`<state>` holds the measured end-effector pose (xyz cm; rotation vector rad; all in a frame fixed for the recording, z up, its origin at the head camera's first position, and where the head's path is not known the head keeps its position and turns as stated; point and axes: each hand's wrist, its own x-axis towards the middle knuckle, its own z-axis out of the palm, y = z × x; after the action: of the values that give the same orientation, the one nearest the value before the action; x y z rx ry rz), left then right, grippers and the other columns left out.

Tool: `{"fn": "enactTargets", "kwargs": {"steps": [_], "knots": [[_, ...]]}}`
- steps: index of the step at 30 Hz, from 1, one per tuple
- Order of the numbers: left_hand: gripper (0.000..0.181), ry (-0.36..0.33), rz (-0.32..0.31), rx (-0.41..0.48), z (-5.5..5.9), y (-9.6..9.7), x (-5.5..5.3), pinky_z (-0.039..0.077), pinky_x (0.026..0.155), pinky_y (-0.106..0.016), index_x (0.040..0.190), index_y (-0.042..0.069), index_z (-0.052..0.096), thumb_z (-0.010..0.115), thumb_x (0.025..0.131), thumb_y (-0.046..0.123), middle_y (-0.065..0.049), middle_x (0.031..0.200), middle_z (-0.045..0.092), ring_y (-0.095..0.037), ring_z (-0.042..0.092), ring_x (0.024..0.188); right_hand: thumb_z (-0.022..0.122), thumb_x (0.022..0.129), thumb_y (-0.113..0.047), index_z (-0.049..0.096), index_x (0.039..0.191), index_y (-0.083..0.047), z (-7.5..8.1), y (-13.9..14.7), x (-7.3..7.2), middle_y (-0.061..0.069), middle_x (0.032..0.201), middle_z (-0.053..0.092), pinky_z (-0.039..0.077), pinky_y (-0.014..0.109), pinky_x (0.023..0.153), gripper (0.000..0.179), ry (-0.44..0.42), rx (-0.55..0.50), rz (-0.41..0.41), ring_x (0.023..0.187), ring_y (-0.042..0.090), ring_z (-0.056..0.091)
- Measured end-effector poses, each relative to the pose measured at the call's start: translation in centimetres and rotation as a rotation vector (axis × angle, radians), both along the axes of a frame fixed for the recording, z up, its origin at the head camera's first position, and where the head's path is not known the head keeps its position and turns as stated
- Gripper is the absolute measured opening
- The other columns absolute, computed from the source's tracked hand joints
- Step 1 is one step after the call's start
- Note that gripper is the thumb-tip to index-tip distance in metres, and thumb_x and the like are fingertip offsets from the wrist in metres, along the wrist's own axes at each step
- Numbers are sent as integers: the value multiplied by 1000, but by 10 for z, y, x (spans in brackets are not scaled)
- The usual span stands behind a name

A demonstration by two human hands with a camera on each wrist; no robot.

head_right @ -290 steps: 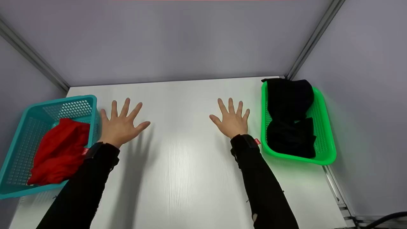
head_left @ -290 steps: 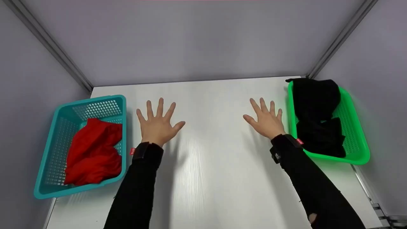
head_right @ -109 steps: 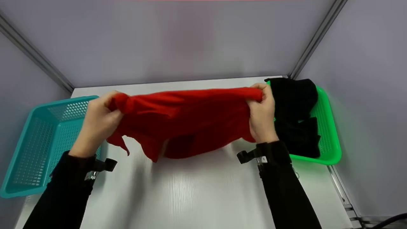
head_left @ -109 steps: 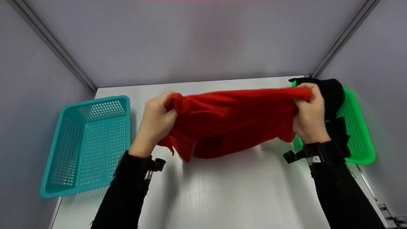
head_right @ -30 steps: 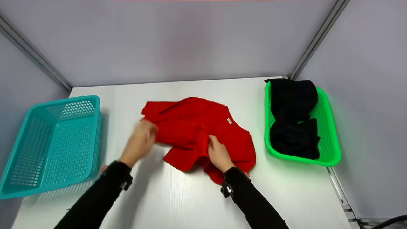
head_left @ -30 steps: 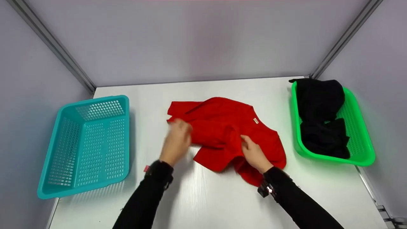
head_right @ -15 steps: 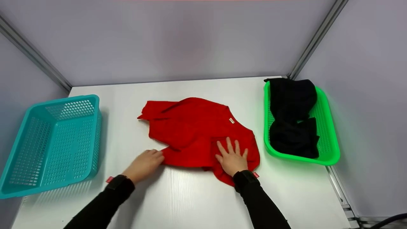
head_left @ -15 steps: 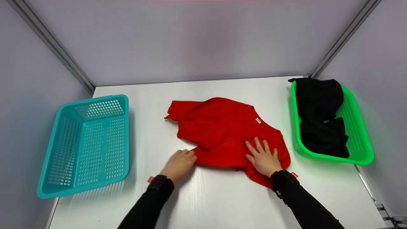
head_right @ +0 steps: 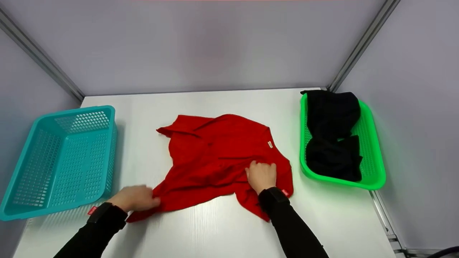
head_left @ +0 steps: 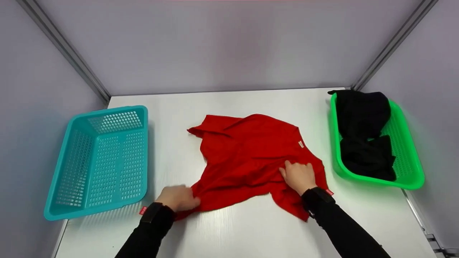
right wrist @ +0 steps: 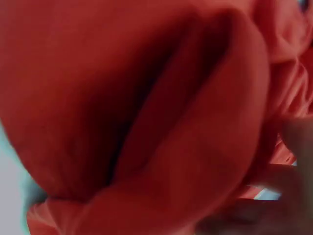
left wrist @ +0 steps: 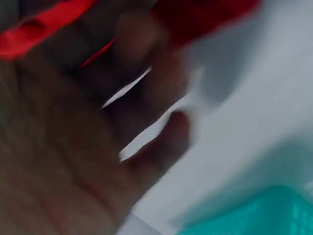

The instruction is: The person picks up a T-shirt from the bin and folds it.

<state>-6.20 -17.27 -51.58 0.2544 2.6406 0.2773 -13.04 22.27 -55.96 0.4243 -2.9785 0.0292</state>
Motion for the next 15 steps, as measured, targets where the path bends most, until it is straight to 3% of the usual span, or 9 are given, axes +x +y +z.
{"fn": "enactTargets", "kwargs": {"steps": [2, 3, 5, 6, 8, 10, 13, 15], "knots": [[18, 227, -13, 61, -9, 8, -11, 52, 65, -48, 78, 7, 63, 59, 92, 18, -9, 77, 60, -31, 59, 72, 72, 92, -12, 71, 102, 2, -3, 4, -6, 24, 79, 69, 49, 52, 69, 17, 88, -104, 75, 76, 43, 63], [11, 341, -3, 89, -16, 11, -17, 53, 66, -50, 85, 6, 64, 60, 93, 12, -12, 83, 62, -34, 61, 77, 73, 89, -5, 71, 106, 2, -6, 7, -8, 24, 90, 72, 50, 53, 77, 18, 95, -147, 105, 87, 45, 63], [11, 495, 55, 158, -28, 19, -30, 54, 72, -54, 106, 2, 65, 62, 95, 5, -19, 100, 64, -42, 61, 90, 71, 88, 2, 65, 129, 2, -10, 13, -12, 27, 124, 67, 48, 60, 94, 41, 36, -205, 153, 114, 51, 57], [23, 517, 100, 205, -33, 22, -35, 54, 75, -56, 118, 1, 62, 63, 95, 3, -21, 111, 62, -45, 60, 97, 69, 90, 4, 60, 138, 1, -12, 16, -13, 27, 138, 59, 43, 65, 101, 49, -30, -228, 170, 126, 55, 50], [42, 493, 209, 288, -42, 30, -45, 52, 82, -58, 135, -2, 55, 66, 94, 2, -25, 123, 58, -49, 56, 104, 67, 94, 0, 47, 151, -2, -15, 22, -15, 26, 157, 40, 32, 72, 109, 60, -188, -252, 183, 141, 60, 32], [56, 420, 301, 372, -47, 38, -53, 50, 89, -60, 144, -6, 46, 67, 93, 4, -27, 124, 59, -51, 55, 106, 65, 98, -5, 39, 156, -3, -17, 27, -16, 24, 161, 33, 26, 74, 111, 64, -316, -276, 176, 144, 62, 23], [74, 253, 403, 514, -50, 48, -62, 50, 91, -54, 152, -10, 31, 65, 88, 3, -24, 108, 66, -46, 60, 100, 66, 99, -12, 39, 155, -1, -17, 31, -16, 23, 160, 36, 27, 71, 113, 63, -372, -301, 166, 145, 59, 25], [72, 152, 447, 599, -49, 54, -67, 51, 90, -48, 150, -11, 33, 62, 86, 3, -19, 99, 68, -37, 64, 94, 67, 98, -14, 40, 154, 0, -16, 32, -16, 23, 159, 38, 28, 69, 113, 64, -359, -301, 169, 144, 59, 28]]}}
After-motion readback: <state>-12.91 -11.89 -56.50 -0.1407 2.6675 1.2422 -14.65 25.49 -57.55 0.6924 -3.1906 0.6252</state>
